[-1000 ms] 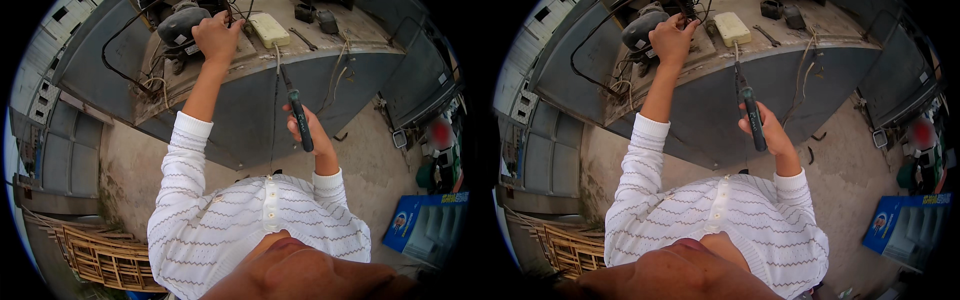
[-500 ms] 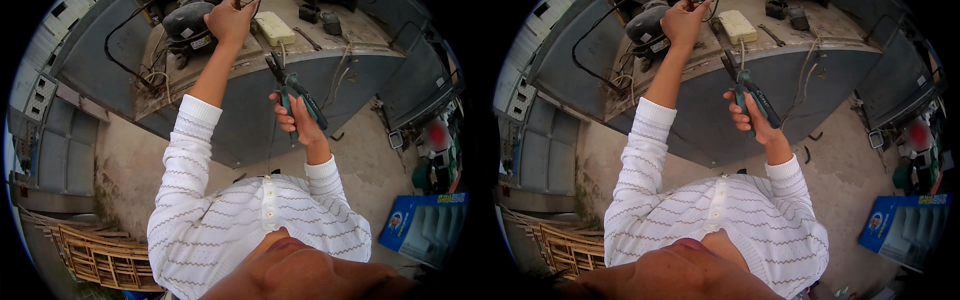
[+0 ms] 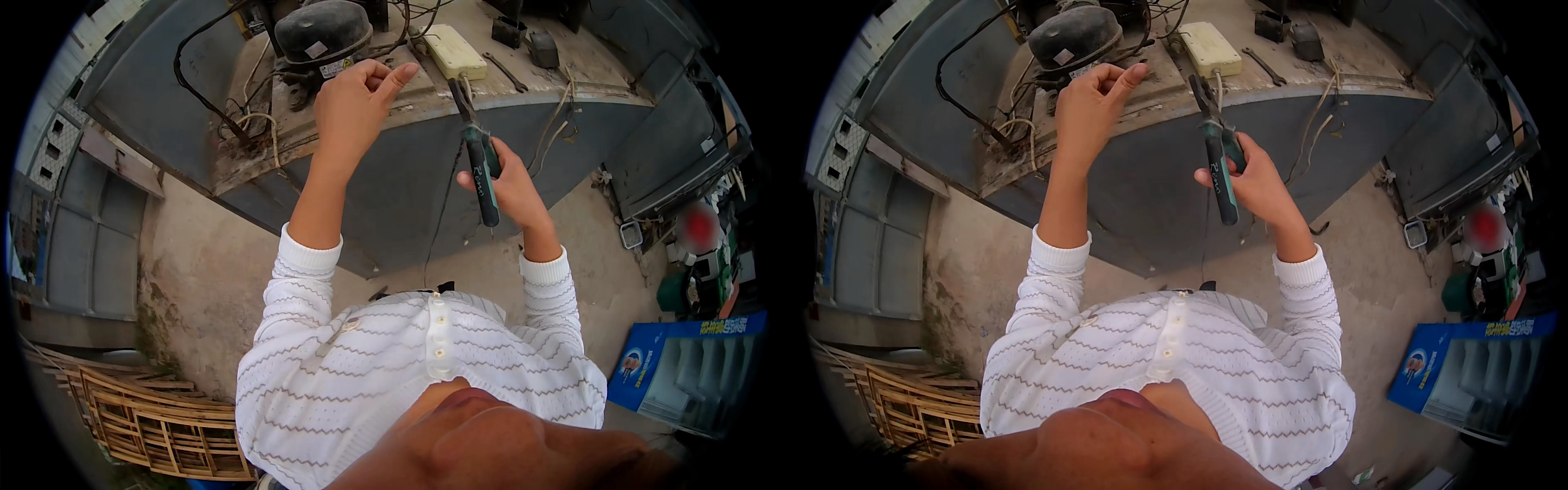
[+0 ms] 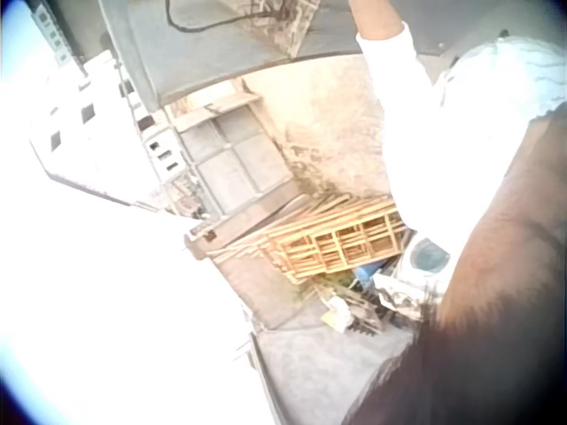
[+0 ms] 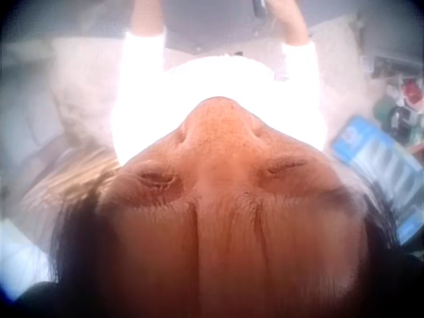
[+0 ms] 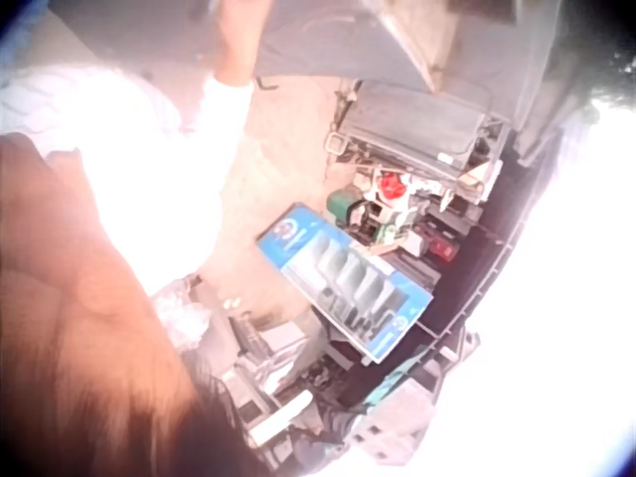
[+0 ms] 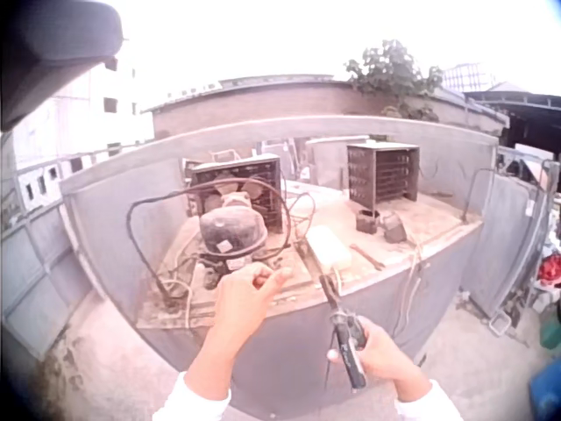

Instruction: The person uses pliers to strip the insulation from wires connected to a motor on a metal surface. They then use a screwdriver to tighten connections on the motor's terminal block.

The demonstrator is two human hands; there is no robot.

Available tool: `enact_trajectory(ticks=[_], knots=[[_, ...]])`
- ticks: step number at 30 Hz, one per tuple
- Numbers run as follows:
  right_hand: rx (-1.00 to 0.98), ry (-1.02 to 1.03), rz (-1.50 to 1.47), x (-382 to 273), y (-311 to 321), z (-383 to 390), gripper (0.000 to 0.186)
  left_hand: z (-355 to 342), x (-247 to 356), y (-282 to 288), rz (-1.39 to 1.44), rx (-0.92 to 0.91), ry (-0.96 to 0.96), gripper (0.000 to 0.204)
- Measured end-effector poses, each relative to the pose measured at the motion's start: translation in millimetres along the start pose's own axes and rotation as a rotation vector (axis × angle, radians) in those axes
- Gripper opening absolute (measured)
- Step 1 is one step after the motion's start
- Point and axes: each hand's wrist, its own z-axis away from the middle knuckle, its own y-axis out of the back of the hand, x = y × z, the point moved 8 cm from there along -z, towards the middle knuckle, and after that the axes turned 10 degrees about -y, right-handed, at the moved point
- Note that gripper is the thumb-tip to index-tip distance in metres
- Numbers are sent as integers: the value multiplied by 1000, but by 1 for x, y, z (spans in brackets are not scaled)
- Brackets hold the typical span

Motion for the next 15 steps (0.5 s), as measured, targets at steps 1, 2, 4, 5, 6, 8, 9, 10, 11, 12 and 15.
enact_trajectory(ticks=[1,2,4,5,6,8,9,10,11,12,15], knots=[[-4,6,57,-5,1,-3,61,15,-14,-14,12,-280,180,46],[-16,12,118,-12,1,-6,60,23,-9,-13,-62,-219,25,43],[-57,21,207,-28,-1,-14,60,46,3,-23,-213,-95,-282,37],[-85,23,234,-37,-3,-18,60,54,5,-28,-82,-93,-285,45],[-114,24,262,-43,-7,-24,61,53,-1,-36,175,-122,-216,48],[-124,29,308,-49,-12,-38,54,54,-8,-53,690,-175,-78,55],[-129,31,330,-52,-16,-45,51,54,-12,-59,893,-187,44,58],[-137,36,282,-55,-20,-51,50,53,-8,-61,1095,-202,166,61],[-145,40,233,-57,-24,-56,50,54,-4,-66,1296,-218,291,65],[-152,43,185,-57,-27,-60,50,52,0,-71,1290,-256,235,68],[-215,49,67,-40,-28,-74,50,46,11,-81,1236,-287,78,74]])
